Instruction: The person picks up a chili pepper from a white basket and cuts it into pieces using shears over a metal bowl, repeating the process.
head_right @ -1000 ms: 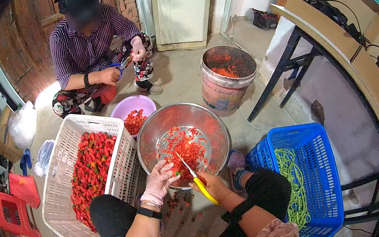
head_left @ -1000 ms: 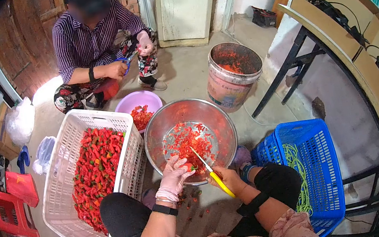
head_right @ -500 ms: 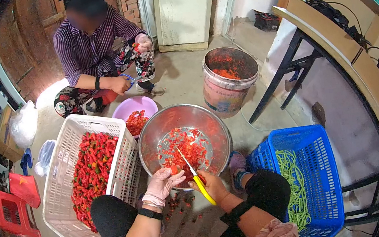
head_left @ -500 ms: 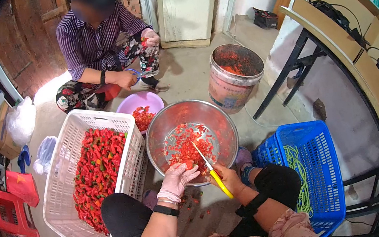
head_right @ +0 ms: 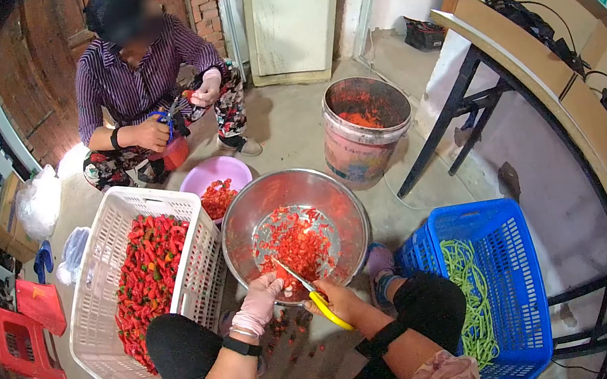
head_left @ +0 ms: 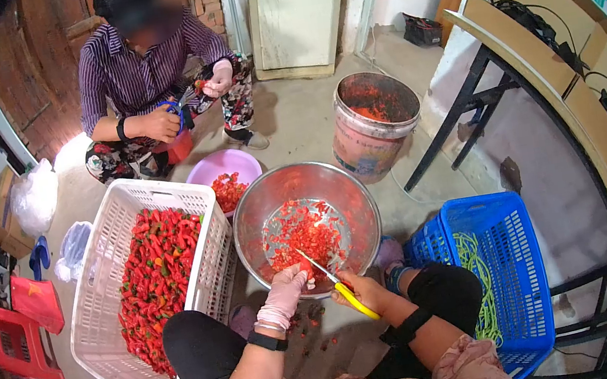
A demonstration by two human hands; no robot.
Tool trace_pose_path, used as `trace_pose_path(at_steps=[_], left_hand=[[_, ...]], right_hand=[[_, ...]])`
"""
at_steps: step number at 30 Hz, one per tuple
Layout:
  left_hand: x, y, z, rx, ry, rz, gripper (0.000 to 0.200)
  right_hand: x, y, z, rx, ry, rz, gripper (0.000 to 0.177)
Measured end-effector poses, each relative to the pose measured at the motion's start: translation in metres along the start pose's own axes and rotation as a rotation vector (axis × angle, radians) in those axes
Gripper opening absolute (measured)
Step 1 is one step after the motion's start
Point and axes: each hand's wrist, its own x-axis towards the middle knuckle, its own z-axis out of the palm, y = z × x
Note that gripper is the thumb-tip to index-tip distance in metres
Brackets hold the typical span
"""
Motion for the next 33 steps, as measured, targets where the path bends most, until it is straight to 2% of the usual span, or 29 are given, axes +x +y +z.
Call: trace_pose_path(at_steps=[3, 7, 9, 10, 12, 15, 19, 22, 24, 27, 30, 33], left_hand=[[0.001, -0.006, -0.004, 0.173, -0.021, -0.04, 0.018], [0.0, -0.001, -0.001, 0.034, -0.031, -0.056, 0.016], [-0.003, 0.012, 0.006, 0.075, 0.045, -0.183, 0.011], [-0.002, 0.009, 0.006, 0.075, 0.045, -0.182, 0.011], [0.002, -0.003, 0.005, -0.26, 0.155, -0.129, 0.009], [0.007, -0.016, -0.002, -0.39, 0.158, -0.112, 0.012], [0.009, -0.014, -0.005, -0.399, 0.229, -0.079, 0.015], [0.008, -0.015, -0.005, -0.418, 0.155, -0.072, 0.016], [0.005, -0.015, -0.001, -0.43, 0.125, -0.157, 0.016], [0.007, -0.021, -0.001, -0.521, 0.129, -0.149, 0.016], [0.003, -0.014, 0.003, -0.566, 0.162, -0.211, 0.015], [0.007, -0.019, 0.001, -0.569, 0.191, -0.175, 0.013]], right_hand=[[0.001, 0.011, 0.005, 0.004, -0.003, 0.019, 0.05], [-0.001, 0.005, 0.005, -0.087, 0.065, -0.013, 0.05], [-0.001, -0.004, 0.004, -0.024, 0.091, 0.051, 0.05], [0.0, -0.003, 0.006, -0.025, 0.091, 0.05, 0.05], [0.002, 0.004, 0.009, -0.091, 0.14, 0.063, 0.05], [0.004, 0.013, 0.011, -0.156, 0.13, 0.092, 0.049], [0.002, 0.015, 0.011, -0.077, 0.139, 0.038, 0.05], [0.002, 0.021, 0.015, -0.036, 0.097, -0.009, 0.053], [0.0, 0.0, 0.011, -0.118, 0.111, 0.062, 0.054], [0.0, 0.0, 0.016, -0.222, 0.124, 0.112, 0.055], [0.0, 0.004, 0.017, -0.224, 0.116, 0.143, 0.055], [0.0, 0.004, 0.012, -0.136, 0.102, 0.124, 0.057]])
